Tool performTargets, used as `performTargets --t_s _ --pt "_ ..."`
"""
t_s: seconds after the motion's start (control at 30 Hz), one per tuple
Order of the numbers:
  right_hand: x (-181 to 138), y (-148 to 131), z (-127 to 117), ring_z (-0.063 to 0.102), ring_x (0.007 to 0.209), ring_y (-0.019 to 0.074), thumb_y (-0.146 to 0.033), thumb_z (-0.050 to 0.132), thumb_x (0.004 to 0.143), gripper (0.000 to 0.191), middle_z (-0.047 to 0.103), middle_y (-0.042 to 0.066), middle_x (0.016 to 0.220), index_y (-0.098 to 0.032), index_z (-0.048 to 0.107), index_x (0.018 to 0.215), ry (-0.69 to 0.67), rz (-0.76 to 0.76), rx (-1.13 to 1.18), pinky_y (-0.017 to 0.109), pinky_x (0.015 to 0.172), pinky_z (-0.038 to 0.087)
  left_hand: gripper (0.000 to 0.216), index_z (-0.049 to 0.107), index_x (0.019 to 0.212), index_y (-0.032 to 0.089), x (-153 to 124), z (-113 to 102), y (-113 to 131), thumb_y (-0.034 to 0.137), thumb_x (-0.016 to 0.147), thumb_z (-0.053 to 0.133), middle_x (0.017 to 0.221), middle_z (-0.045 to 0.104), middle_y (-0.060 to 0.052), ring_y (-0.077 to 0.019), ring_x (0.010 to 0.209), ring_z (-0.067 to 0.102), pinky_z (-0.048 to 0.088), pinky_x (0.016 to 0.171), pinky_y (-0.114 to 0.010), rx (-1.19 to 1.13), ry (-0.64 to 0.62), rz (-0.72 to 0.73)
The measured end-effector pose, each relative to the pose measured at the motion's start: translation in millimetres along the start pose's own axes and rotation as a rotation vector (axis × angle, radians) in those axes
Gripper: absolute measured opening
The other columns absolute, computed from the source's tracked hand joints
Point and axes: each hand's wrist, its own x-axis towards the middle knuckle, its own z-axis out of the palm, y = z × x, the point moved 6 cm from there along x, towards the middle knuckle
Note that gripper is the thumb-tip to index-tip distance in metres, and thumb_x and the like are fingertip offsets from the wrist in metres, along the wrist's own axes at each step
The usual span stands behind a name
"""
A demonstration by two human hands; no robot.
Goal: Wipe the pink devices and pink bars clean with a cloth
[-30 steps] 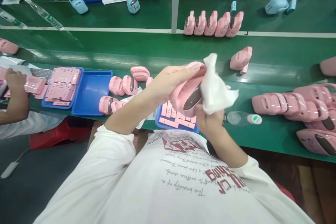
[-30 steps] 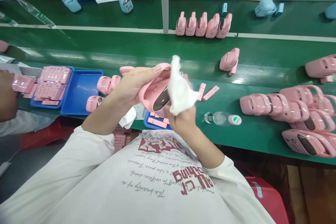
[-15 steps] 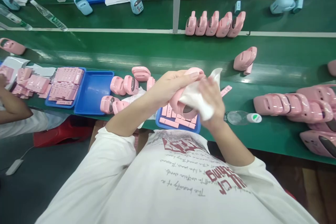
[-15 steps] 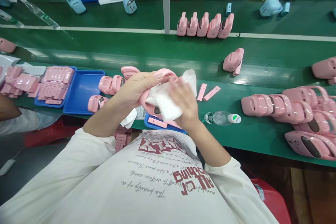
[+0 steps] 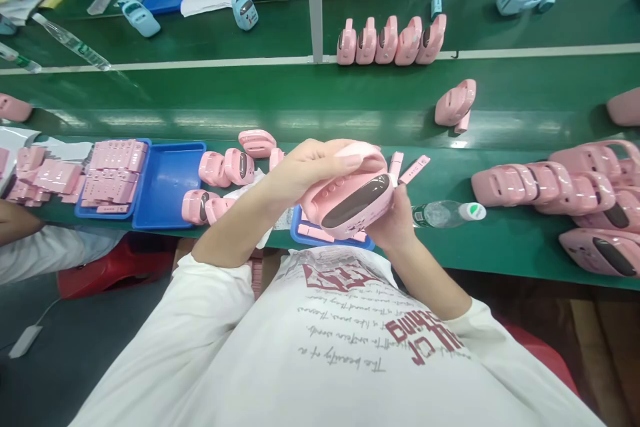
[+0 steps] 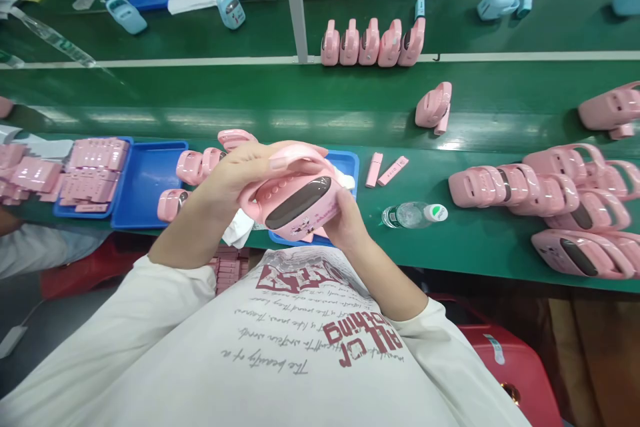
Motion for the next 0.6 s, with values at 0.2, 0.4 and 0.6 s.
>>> performTargets --t_s 0.2,0.4,0.6 --pt "1.8 23.1 -7.7 0.062 0.107 0.0249 -0.069 0.043 0.077 0.056 0.068 0.006 0.108 -0.023 0.062 0.104 0.228 0.050 0.198 0.042 0.090 0.053 0.062 0.070 0.097 0.016 13.9 -19.1 -39.8 0.069 0.082 0.042 0.088 0.072 -0.009 -0.0245 0.099 0.065 0.051 0.087 -0.036 -0.102 0.175 -0.066" --pt "0.2 43.9 -19.9 0.064 0.102 0.0220 -0.064 0.045 0.079 0.048 0.070 0.004 0.102 -0.024 0.064 0.098 0.388 0.101 0.346 0.039 0.089 0.053 0.079 0.048 0.126 0.022 -20.1 -26.9 -81.1 0.076 0.068 0.054 0.126 0.058 -0.013 -0.0268 0.120 0.054 0.046 0.097 -0.036 0.006 0.428 0.171" --pt "4.4 31.5 -21.9 0.053 0.122 0.0202 -0.061 0.052 0.080 0.052 0.061 0.005 0.126 -0.025 0.058 0.117 0.345 -0.050 0.128 0.039 0.104 0.044 0.095 0.032 0.136 0.024 -39.9 -4.8 -98.5 0.049 0.058 0.081 0.136 0.047 -0.013 -0.0274 0.127 0.046 0.040 0.104 -0.039 0.148 0.547 0.211"
